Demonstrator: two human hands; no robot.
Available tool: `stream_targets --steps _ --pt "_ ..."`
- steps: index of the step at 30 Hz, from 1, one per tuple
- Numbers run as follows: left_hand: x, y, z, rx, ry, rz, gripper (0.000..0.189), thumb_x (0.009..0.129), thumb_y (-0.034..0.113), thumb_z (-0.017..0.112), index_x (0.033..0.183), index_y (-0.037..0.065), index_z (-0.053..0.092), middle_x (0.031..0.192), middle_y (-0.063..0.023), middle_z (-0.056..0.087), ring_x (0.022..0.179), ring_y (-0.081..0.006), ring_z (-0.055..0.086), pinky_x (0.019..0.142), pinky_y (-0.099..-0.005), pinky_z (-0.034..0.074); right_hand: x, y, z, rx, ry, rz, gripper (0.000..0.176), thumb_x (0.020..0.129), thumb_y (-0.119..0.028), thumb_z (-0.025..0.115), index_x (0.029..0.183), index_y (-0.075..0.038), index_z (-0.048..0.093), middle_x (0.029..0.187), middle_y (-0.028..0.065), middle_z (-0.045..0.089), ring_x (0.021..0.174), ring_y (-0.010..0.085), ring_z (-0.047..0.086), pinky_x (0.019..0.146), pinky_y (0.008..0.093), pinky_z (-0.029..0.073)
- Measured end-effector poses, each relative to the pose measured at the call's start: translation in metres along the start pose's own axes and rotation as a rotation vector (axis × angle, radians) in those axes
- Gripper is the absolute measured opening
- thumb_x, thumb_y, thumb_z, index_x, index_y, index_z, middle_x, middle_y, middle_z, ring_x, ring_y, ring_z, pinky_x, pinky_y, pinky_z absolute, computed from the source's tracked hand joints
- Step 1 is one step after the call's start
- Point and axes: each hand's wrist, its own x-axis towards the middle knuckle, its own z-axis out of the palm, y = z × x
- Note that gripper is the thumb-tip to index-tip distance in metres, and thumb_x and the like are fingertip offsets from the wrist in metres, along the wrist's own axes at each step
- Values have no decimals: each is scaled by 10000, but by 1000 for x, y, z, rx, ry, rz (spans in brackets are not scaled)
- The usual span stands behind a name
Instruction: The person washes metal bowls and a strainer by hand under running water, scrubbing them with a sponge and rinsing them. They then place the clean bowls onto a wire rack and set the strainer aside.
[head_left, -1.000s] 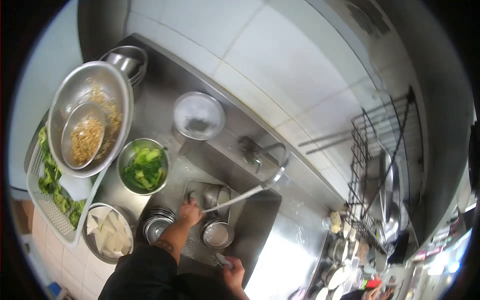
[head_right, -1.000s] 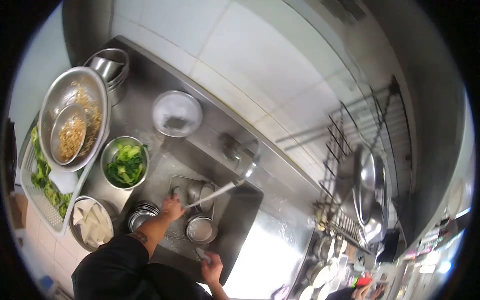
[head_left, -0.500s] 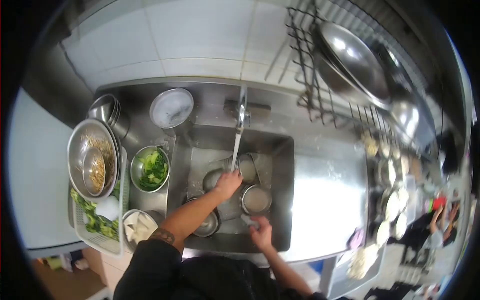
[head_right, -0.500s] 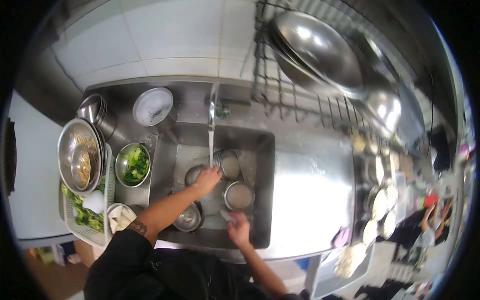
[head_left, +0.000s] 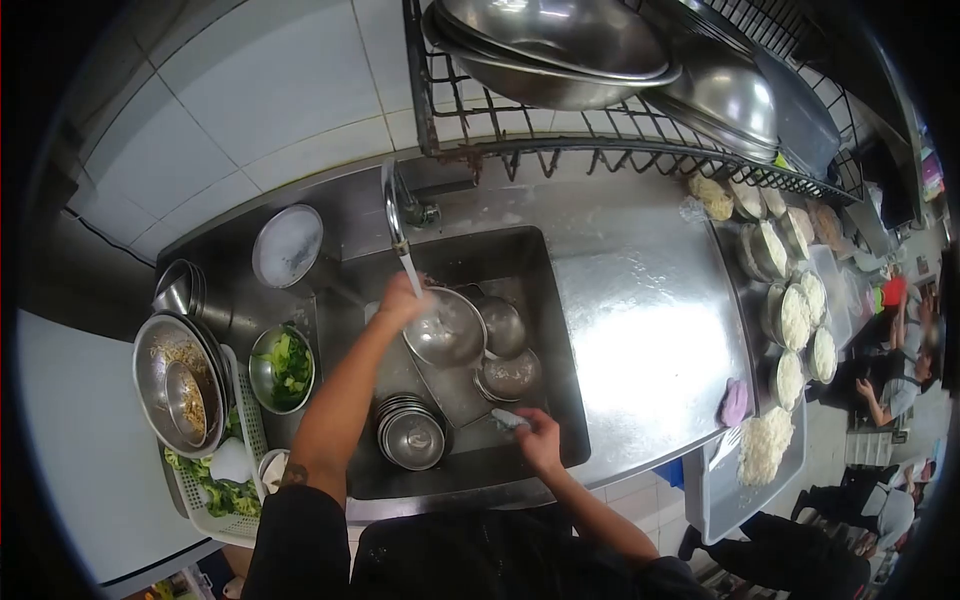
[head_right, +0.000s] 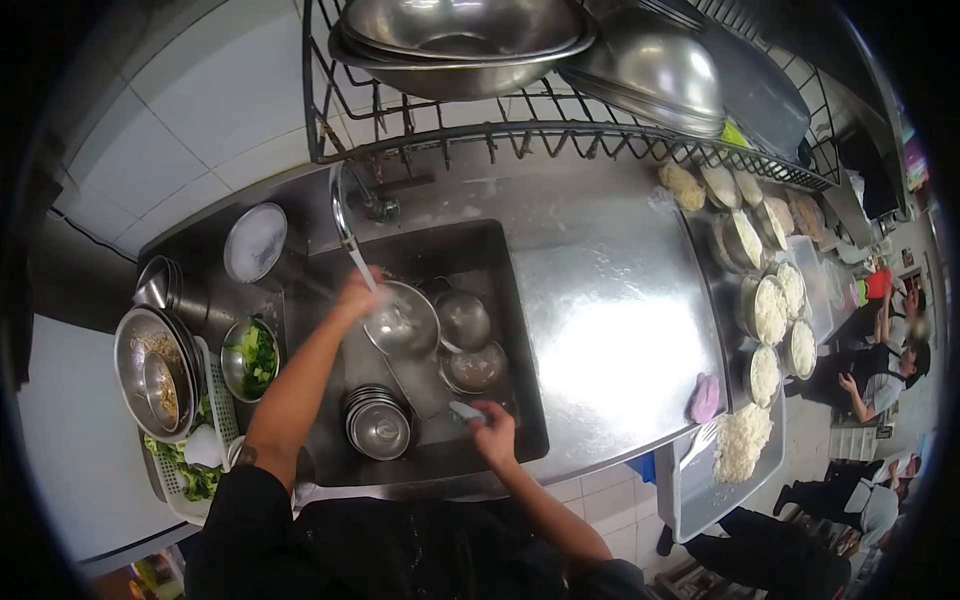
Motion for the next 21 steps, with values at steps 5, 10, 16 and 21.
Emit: stream_targets --steps 5,10,16,21 --pt "-50 -15 54 -256 779 523 103 763 -43 660 682 -33 596 1166 -171 722 933 -336 681 863 -404 522 56 -94 46 235 88 -195 315 862 -32 614 1175 -8 640 1050 82 675 1009 148 623 875 280 484" --pt "-116 -14 100 -1195 620 -43 121 822 -20 718 719 -62 670 1301 -164 684 937 -187 661 823 -349 508 100 -62 104 -214 -435 -451 252 830 -77 682 1071 -6 664 1049 175 667 986 291 642 883 405 496" --pt "-129 -30 128 -1369 599 -130 124 904 9 691 795 -50 699 1165 -103 711 840 -115 620 684 -280 480 103 -80 113 -421 -127 -560 230 728 -58 687 956 -30 692 1081 211 657 1048 413 631 902 496 506" --pt "-100 -95 104 -1533 448 -297 70 898 67 706 853 30 668 989 -105 668 820 -166 615 701 -377 516 85 -101 64 -662 -468 -604 282 739 24 598 1000 -41 683 1207 190 629 1146 413 572 949 480 473"
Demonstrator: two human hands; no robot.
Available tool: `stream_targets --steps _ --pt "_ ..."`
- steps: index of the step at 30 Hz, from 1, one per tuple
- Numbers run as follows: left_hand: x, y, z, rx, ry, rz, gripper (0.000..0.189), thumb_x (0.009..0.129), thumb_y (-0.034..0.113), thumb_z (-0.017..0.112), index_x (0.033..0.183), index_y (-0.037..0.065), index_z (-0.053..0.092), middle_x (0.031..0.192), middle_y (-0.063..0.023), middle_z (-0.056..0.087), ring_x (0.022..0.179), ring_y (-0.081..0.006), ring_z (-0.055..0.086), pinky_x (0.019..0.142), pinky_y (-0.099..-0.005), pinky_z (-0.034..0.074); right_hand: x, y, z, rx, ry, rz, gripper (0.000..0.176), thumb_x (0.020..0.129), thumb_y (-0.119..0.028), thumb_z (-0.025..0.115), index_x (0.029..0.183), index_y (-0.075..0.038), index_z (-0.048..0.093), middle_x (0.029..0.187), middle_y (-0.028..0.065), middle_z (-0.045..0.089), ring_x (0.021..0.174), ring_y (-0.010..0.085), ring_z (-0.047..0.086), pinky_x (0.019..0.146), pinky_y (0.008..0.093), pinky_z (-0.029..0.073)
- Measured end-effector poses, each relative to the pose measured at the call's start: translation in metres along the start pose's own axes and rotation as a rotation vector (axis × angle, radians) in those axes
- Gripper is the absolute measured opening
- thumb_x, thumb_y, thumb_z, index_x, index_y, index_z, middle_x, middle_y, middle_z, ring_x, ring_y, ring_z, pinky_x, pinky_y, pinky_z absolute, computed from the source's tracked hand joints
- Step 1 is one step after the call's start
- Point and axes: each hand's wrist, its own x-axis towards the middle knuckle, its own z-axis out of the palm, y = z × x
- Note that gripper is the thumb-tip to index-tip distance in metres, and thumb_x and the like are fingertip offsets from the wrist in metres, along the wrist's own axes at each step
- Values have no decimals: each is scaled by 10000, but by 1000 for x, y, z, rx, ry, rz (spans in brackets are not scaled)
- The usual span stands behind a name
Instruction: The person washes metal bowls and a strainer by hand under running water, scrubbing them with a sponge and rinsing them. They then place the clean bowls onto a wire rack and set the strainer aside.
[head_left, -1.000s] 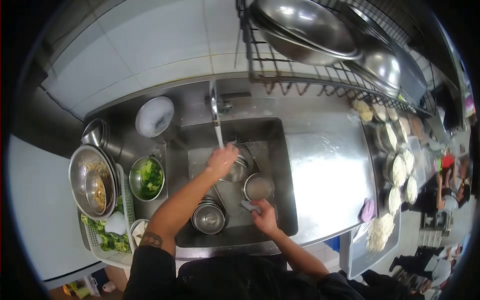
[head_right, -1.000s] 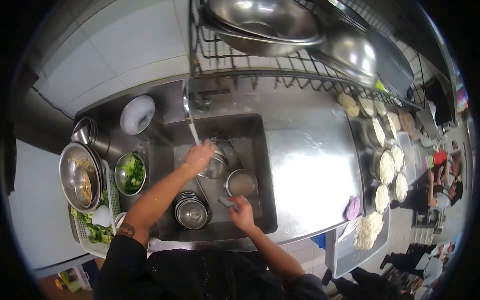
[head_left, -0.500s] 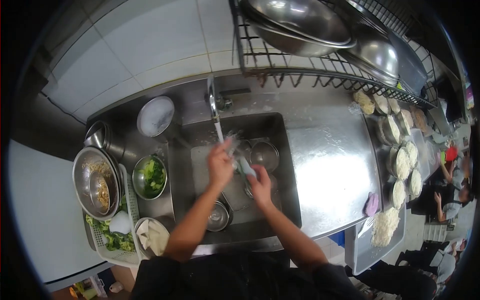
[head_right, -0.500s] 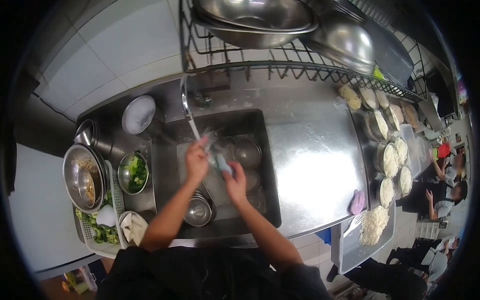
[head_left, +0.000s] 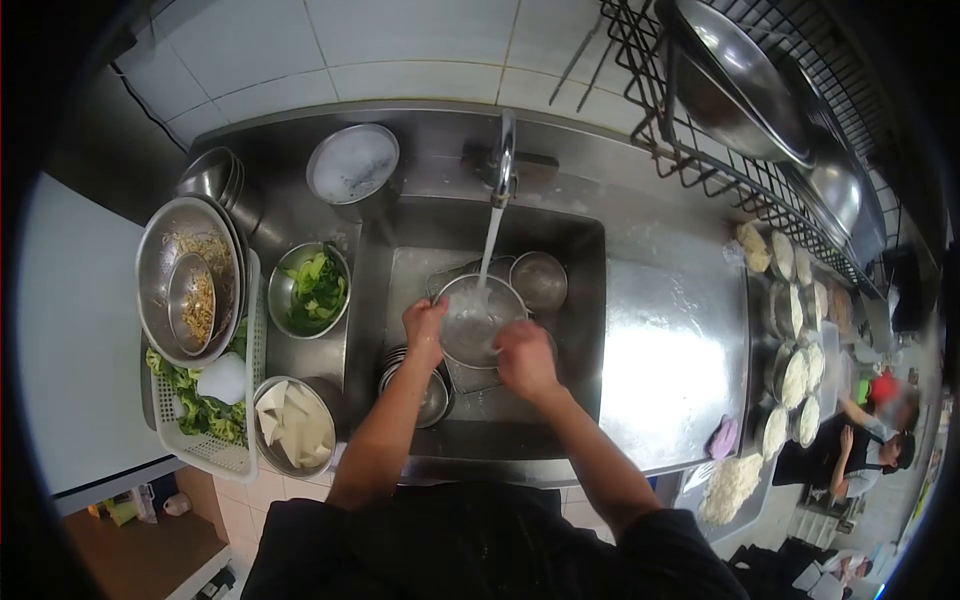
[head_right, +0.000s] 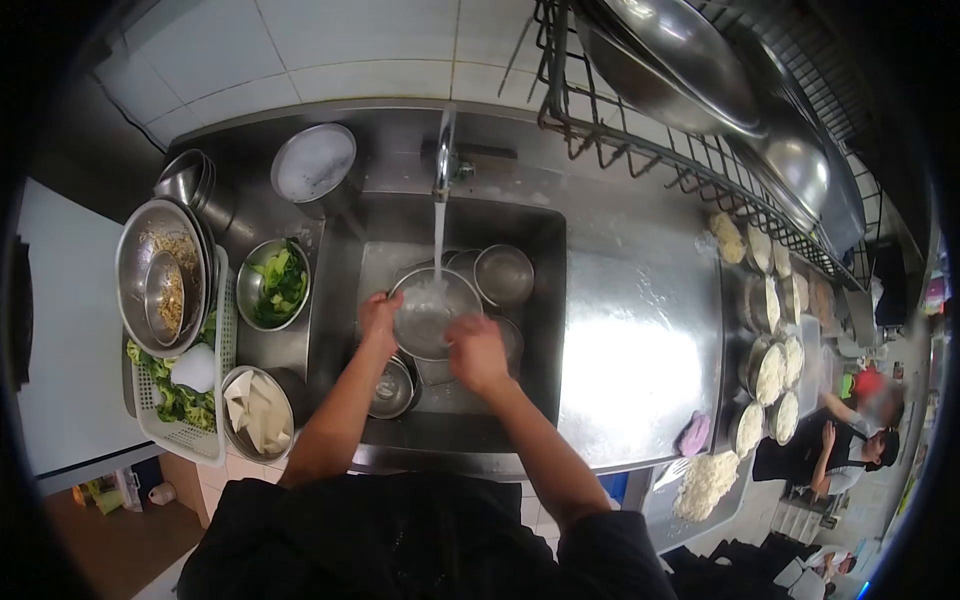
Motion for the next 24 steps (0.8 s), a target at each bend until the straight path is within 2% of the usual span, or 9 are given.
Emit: stream_targets --steps 4,7,9,11,13,17,18,21,24 --pt "6 -91 -24 -239 90 -482 252 1003 115 512 1249 87 561 1152 -148 599 988 -296 626 785 -512 555 -28 -26 26 41 606 -52 505 750 53 576 1232 -72 660 1337 211 575 1248 427 524 1068 517 412" --pt "-38 -111 4 -371 12 -635 294 1042 160 400 1279 105 564 1088 -128 621 845 -263 638 637 -444 548 -37 -41 37 -10 479 -38 467 849 -63 598 1315 -68 620 1457 234 491 1354 458 441 1124 552 349" --pt "-56 -99 4 77 -206 -600 324 1047 220 454 1348 147 549 1023 -79 657 667 -162 585 475 -355 431 -20 -27 4 -114 604 1 416 910 -144 607 1318 -62 618 1468 253 489 1336 453 474 1093 543 389" --pt "-75 -81 0 340 -192 -583 348 1046 256 497 1380 171 545 979 -47 676 565 -107 544 388 -317 355 5 -2 -35 550 460 372 406 1021 -304 520 1279 -12 636 1233 239 663 1159 419 616 1001 466 469" --pt "-64 -81 -3 30 -500 -489 370 1046 283 516 1385 138 548 1049 -48 676 711 -121 606 548 -324 459 10 24 -33 1482 156 919 471 1054 -348 463 1247 42 642 1167 201 694 1140 356 640 992 419 480" --pt "-61 -88 11 -8 -429 -199 441 1063 346 488 1397 61 530 1302 -68 622 1159 -176 617 1026 -355 497 -16 -31 33 697 701 355 461 1072 -314 447 1273 59 631 1243 182 659 1231 296 586 1103 385 392" --pt "-55 -97 -5 -106 -656 -89 450 1063 347 492 1407 59 518 1354 -79 594 1235 -189 576 1078 -364 470 -18 -58 22 556 735 215 451 1077 -301 443 1280 56 629 1281 179 647 1238 285 579 1108 376 382" --pt "-35 -162 -54 -772 -916 -561 443 1063 347 495 1396 56 516 1322 -78 601 1196 -194 589 1058 -356 478 1 -18 -3 814 407 427 428 1084 -276 418 1279 35 638 1307 160 637 1124 252 628 1029 367 444" --pt "-50 -137 -51 -340 -687 -287 304 1006 278 577 1184 36 628 1090 -55 656 986 -202 645 899 -383 546 -10 38 61 1229 314 752 374 1055 -253 466 1151 25 697 1141 134 690 1005 203 633 909 341 485"
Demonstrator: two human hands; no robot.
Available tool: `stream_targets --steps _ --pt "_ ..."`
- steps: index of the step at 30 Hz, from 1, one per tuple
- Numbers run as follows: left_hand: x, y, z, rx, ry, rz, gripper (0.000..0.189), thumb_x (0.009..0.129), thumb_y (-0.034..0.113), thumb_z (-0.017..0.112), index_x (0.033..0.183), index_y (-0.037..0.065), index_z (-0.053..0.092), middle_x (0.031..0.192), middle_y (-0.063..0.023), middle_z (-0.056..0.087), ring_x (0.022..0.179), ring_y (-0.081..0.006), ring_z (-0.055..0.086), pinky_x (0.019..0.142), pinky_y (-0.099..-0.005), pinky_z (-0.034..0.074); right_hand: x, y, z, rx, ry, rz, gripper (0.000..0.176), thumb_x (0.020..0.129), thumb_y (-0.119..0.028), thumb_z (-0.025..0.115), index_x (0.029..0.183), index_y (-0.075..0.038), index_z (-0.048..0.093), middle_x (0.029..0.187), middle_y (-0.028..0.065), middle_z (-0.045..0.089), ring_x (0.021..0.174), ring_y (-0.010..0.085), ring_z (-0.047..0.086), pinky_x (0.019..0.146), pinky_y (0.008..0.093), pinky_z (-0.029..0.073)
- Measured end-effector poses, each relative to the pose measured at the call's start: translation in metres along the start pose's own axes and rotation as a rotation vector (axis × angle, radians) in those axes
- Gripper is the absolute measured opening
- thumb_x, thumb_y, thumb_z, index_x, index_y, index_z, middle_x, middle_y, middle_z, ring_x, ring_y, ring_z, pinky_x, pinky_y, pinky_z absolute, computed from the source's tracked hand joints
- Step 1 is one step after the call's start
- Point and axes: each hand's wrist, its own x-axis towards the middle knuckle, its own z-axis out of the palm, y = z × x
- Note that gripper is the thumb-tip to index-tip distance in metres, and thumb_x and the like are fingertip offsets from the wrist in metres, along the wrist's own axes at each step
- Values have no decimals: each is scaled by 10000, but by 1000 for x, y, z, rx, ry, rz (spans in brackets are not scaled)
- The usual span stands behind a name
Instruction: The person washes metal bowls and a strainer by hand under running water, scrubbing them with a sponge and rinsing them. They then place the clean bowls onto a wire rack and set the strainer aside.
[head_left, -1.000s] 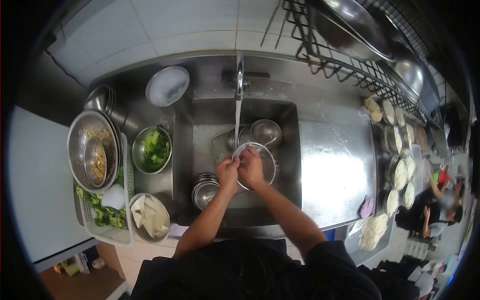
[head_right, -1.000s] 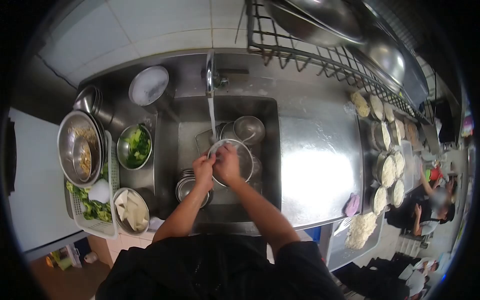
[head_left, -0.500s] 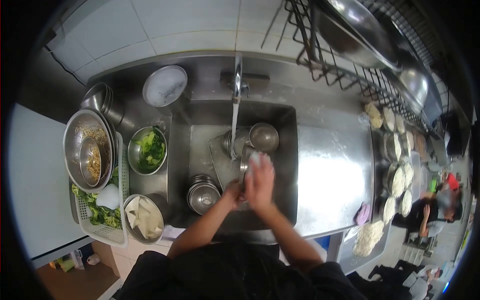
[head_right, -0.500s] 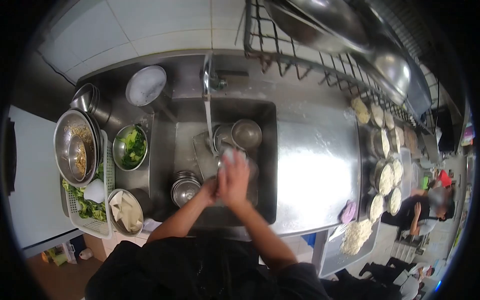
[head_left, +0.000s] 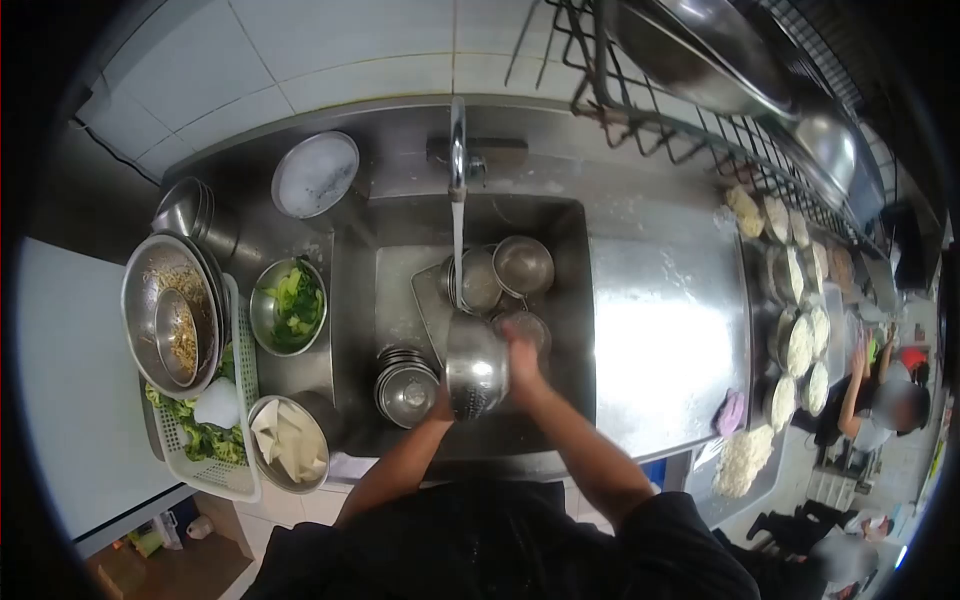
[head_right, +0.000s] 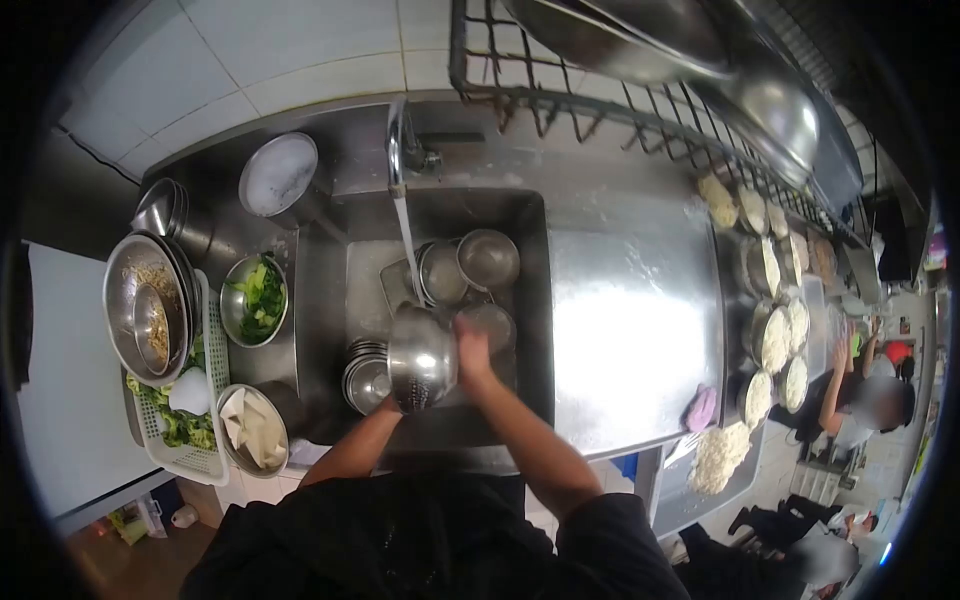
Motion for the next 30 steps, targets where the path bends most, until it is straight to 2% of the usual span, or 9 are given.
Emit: stream_targets --steps 2,5,7,10,13,15,22,24,30 --pt "18 15 -60 353 205 126 281 993 266 582 1101 16 651 1022 -102 678 926 -234 664 837 -407 549 0 22 15 -50 55 141 335 1017 -244 510 1111 12 705 1091 127 689 1001 188 619 874 347 493" --pt "-11 81 -10 1560 768 184 376 990 316 571 1045 -49 646 961 -234 706 883 -380 697 795 -456 530 39 37 11 -425 -86 189 342 977 -244 531 1193 -12 660 1143 123 650 1037 191 592 876 376 493" --pt "-57 82 -18 1408 933 251 434 994 366 551 1006 -57 646 950 -292 688 910 -460 678 805 -484 525 92 28 -1 -368 91 -151 338 971 -291 561 1178 -40 652 1062 94 665 976 206 599 854 376 490" --pt "-106 71 -57 1592 1217 -76 419 995 378 544 1102 -16 635 981 -276 703 925 -452 685 829 -515 524 192 50 -78 310 -4 231 312 1008 -343 493 1124 -112 667 1088 73 682 982 253 637 871 397 517" --pt "-105 85 -14 1556 1247 -462 376 951 293 614 1217 28 588 1068 -246 679 1013 -442 656 904 -523 505 262 60 -140 489 -157 424 300 1029 -342 499 1149 -110 646 1100 93 681 973 294 655 852 441 540" --pt "-78 97 12 1676 1363 157 459 875 185 698 1284 50 537 1155 -213 611 1121 -430 595 979 -506 471 278 55 -144 526 -249 566 304 1033 -331 533 1182 -81 624 1078 120 679 952 317 663 824 472 551" --pt "73 107 13 1607 646 393 408 831 149 748 1184 29 581 1187 -227 579 1140 -430 560 976 -488 462 221 78 -104 181 387 118 228 935 -186 690 1107 -35 688 1036 77 685 938 225 634 841 392 505" --pt "111 104 27 1602 592 395 440 826 146 754 1203 22 562 1205 -242 576 1139 -438 564 967 -497 466 145 26 -49 -130 420 100 161 892 -106 656 1026 -25 693 1019 78 668 962 211 600 840 427 491" --pt "171 110 22 1773 441 216 466 867 36 597 1312 1 464 1047 -272 657 1016 -476 637 898 -536 509 86 15 -58 -156 219 130 161 877 -144 693 1009 -52 696 1062 64 688 988 188 620 940 370 453"
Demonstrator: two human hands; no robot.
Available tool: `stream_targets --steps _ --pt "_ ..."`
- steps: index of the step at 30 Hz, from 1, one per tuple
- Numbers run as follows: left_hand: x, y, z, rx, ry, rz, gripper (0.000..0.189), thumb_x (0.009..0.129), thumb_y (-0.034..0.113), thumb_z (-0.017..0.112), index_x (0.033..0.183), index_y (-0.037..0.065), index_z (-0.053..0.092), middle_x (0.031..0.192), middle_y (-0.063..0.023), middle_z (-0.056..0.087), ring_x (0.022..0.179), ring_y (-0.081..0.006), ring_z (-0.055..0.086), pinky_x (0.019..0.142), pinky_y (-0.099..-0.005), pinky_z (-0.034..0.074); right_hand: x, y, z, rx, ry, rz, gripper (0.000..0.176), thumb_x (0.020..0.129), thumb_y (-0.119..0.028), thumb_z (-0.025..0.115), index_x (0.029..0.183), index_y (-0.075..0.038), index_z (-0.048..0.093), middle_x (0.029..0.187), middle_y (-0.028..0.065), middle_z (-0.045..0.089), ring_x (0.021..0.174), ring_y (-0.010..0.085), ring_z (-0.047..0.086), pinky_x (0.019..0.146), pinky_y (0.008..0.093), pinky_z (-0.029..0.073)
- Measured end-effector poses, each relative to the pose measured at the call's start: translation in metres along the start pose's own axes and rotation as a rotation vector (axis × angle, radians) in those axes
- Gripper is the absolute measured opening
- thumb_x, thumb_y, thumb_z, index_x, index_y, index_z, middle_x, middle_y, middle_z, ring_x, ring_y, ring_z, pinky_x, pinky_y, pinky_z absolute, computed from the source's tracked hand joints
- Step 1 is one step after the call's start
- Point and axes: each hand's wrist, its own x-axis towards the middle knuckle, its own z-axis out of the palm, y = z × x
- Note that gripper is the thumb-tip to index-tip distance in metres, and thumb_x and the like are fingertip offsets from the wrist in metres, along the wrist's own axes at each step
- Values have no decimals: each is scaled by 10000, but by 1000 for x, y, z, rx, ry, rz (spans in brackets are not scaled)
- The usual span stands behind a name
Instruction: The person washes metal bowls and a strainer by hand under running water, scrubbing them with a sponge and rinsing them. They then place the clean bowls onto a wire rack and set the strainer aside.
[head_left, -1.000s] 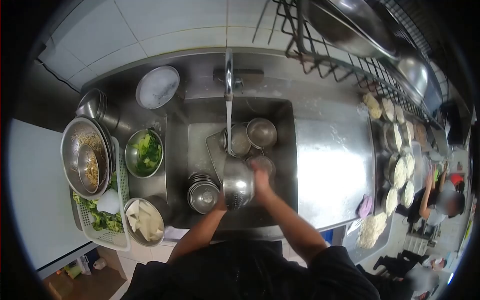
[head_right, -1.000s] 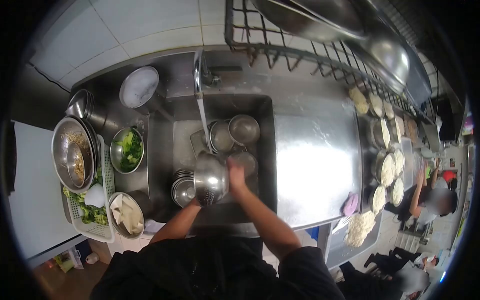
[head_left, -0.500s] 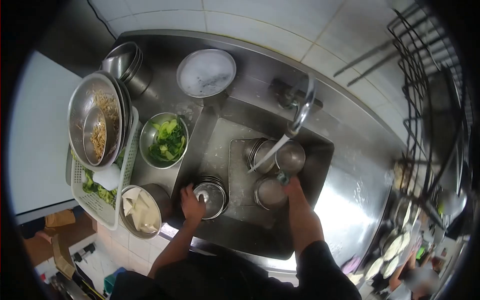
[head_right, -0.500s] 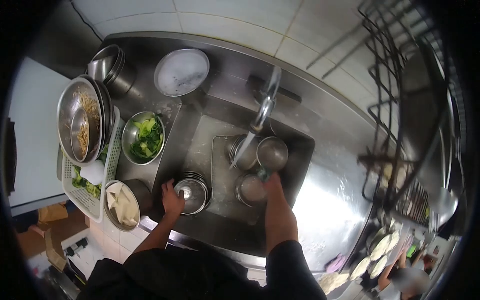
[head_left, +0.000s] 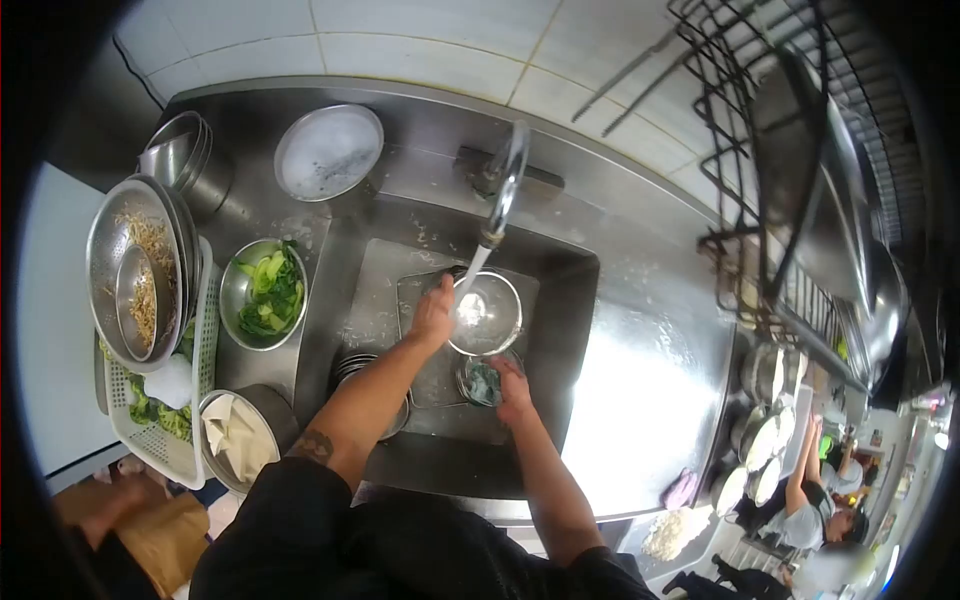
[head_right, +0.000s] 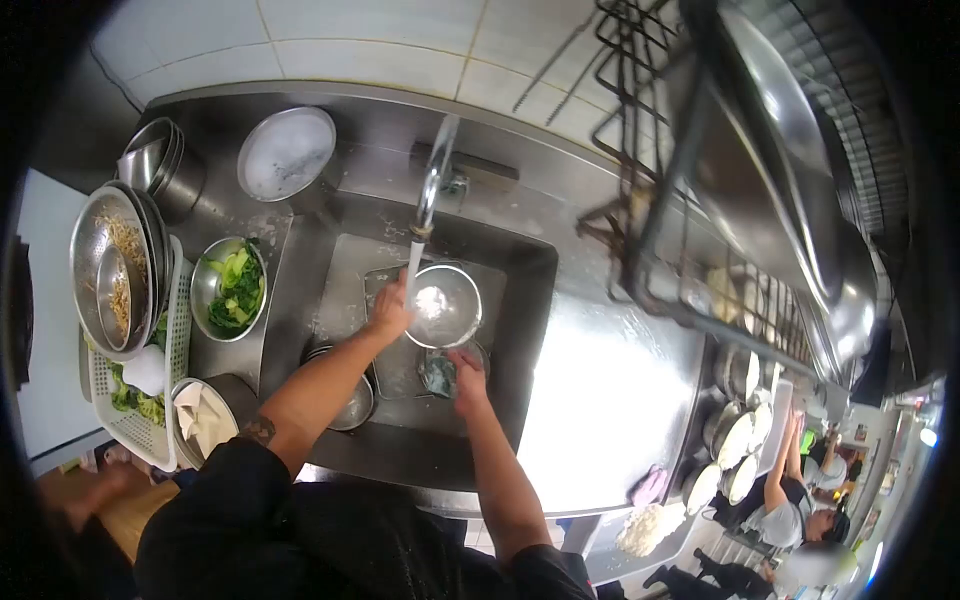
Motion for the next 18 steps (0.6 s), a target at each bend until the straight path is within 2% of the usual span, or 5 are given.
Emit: stream_targets --steps 7,9,13,15,18 --pt "-26 34 -9 109 355 274 325 871 74 597 1189 7 603 994 -228 700 876 -459 668 723 -486 528 -13 -10 1 510 -22 63 277 975 -263 593 1182 -106 687 1150 66 681 1061 217 644 918 389 510" --pt "-47 48 -19 -328 302 -66 113 871 79 634 886 -14 695 916 -185 720 778 -374 681 683 -446 507 -21 -16 33 680 -31 -8 296 996 -288 564 1201 -115 687 1140 67 683 1051 215 646 884 386 524" --pt "-72 70 -65 -911 271 -244 40 804 -5 704 767 -13 692 787 -30 678 654 -138 570 607 -362 461 -73 -49 67 -517 -336 -508 257 929 -193 656 1166 -95 673 1186 137 625 1118 271 599 902 418 491" --pt "-72 52 -75 -1173 175 -309 56 818 -20 692 866 -29 720 885 -46 694 724 -139 605 648 -334 493 -87 -86 47 -1470 -145 -1165 304 812 -70 698 1113 -94 669 1200 167 575 1144 348 557 943 458 467" --pt "-71 36 -61 -1065 44 -329 222 743 -112 630 929 -29 718 877 -77 675 799 -168 639 669 -321 513 -75 -121 78 -1273 -163 -1384 409 735 -22 697 1133 -75 624 1167 178 559 1144 410 527 948 482 461"
